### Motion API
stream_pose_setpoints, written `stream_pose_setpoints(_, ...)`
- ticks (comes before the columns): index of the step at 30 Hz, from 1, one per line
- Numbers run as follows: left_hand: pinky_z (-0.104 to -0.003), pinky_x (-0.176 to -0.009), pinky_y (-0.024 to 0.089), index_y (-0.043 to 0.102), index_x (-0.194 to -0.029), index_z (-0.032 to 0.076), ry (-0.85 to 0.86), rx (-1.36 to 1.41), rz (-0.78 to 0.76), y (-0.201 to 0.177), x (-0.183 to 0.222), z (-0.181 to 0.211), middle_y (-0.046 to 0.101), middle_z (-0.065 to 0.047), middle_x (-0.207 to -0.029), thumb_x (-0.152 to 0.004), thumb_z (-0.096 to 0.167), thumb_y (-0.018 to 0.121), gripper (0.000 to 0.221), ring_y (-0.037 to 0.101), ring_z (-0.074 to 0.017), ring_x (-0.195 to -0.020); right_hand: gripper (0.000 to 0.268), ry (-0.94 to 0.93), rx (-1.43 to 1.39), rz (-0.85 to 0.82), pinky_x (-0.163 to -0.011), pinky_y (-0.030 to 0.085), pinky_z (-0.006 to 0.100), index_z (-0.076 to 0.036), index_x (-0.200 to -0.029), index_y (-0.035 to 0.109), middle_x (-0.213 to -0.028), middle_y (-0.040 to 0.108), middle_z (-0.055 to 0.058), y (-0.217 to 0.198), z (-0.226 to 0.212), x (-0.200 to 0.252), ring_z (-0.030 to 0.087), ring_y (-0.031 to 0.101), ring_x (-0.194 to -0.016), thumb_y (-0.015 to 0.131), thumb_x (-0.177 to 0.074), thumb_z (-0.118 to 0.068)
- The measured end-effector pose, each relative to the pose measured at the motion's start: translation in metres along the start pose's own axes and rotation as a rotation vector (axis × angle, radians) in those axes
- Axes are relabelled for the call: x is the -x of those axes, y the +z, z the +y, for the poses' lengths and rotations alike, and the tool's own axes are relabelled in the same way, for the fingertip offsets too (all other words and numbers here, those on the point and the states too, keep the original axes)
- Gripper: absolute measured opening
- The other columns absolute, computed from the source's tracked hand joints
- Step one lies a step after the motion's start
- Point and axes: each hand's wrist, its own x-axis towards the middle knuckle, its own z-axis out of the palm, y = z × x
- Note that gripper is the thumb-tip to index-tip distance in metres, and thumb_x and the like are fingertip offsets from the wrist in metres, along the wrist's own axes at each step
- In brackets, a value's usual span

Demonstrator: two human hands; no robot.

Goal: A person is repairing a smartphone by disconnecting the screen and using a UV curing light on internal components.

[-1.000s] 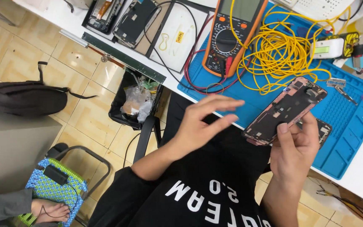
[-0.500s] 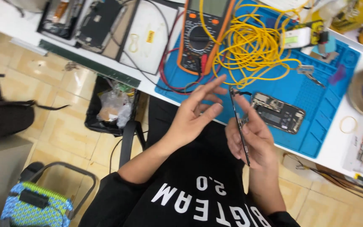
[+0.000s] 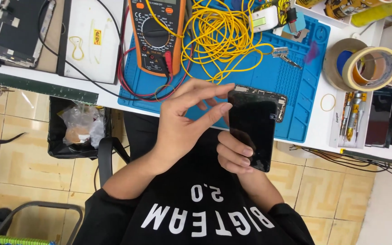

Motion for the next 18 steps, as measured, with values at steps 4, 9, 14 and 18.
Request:
stream_pose_setpoints(4,-0.031,-0.086,0.060,0.081,-0.137,0.018,0.046,-0.019,0.035,0.005,0.004,0.007,0.081,-0.002,-0.115,-0.105,0.017,0.087,0.033,0.075,-0.0145,-0.099,0.033,0.070,0.028,-0.081,-0.046,0.069,0.041,0.002,-0.097,0.068,-0.079,0.067,0.009,-0.005,-0.006,0.002,0.028,0.074,-0.076,0.051,-0.120,-0.013)
stream_pose_setpoints(9,-0.028,-0.104,0.063,0.075,-0.141,0.013,0.128,-0.158,0.014,0.008,0.007,0.014,0.078,-0.006,-0.125,-0.110,0.002,0.084,0.034,0.076,-0.0180,-0.115,0.048,0.051,0.172,-0.095,-0.051,0.059,0.028,-0.004,-0.174,0.044,-0.100,0.063,0.014,-0.016,-0.015,0.027,0.026,0.062,-0.083,0.042,-0.127,-0.011)
stream_pose_setpoints(14,-0.030,-0.107,0.058,0.075,-0.141,0.012,0.155,-0.212,0.028,0.010,0.007,0.012,0.079,-0.006,-0.126,-0.109,0.002,0.085,0.034,0.075,-0.0189,-0.112,0.048,0.088,0.146,-0.139,-0.053,0.060,0.030,-0.005,-0.174,0.044,-0.103,0.064,0.016,-0.016,-0.016,0.019,0.028,0.063,-0.086,0.044,-0.127,-0.014)
stream_pose_setpoints(18,-0.033,-0.113,0.058,0.074,-0.142,0.011,0.226,-0.264,0.054,0.012,0.008,0.011,0.079,-0.009,-0.139,-0.111,-0.001,0.083,0.034,0.079,-0.0228,-0.125,0.046,0.078,0.156,-0.128,-0.053,0.059,0.031,-0.003,-0.171,0.049,-0.103,0.065,0.016,-0.013,-0.016,0.014,0.029,0.063,-0.086,0.047,-0.125,-0.009)
